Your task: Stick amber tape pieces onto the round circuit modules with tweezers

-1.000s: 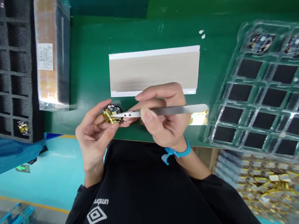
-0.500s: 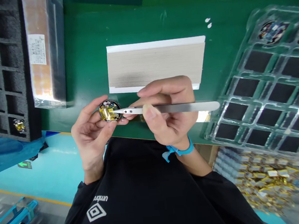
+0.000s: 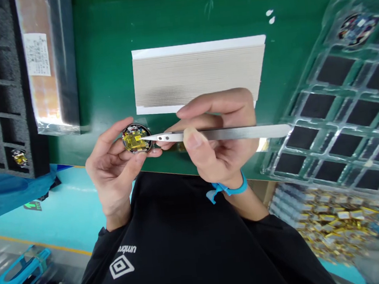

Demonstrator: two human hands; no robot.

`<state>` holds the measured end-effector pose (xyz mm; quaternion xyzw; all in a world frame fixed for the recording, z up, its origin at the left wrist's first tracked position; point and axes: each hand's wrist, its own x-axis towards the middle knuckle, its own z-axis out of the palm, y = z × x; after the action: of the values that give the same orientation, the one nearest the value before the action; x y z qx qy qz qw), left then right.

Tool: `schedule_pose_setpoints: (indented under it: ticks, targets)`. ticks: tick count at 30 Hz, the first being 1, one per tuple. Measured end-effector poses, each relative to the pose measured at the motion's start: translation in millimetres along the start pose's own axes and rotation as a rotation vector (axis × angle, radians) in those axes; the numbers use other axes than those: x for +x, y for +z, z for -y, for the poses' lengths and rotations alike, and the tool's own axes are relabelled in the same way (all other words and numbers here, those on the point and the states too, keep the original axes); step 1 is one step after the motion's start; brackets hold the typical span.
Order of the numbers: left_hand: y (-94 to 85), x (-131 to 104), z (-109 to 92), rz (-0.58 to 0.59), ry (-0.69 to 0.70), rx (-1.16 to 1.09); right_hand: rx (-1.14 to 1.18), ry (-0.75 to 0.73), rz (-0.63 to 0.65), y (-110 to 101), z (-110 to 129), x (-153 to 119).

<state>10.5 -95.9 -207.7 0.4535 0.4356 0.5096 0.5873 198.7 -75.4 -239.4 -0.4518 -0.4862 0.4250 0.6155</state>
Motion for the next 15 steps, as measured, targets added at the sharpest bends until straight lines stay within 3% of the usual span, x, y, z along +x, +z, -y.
schedule_pose_setpoints:
  ticks: [6, 15]
  targets:
    - [-1.0, -0.9, 4.6, 0.031, 0.052, -0.032, -0.032, -0.288, 0.107, 3.1, 3.6, 7.3]
    - [-2.3, -1.4, 5.2, 0.051, 0.055, -0.052, -0.048, -0.302, 0.094, 2.6, 5.9, 8.8]
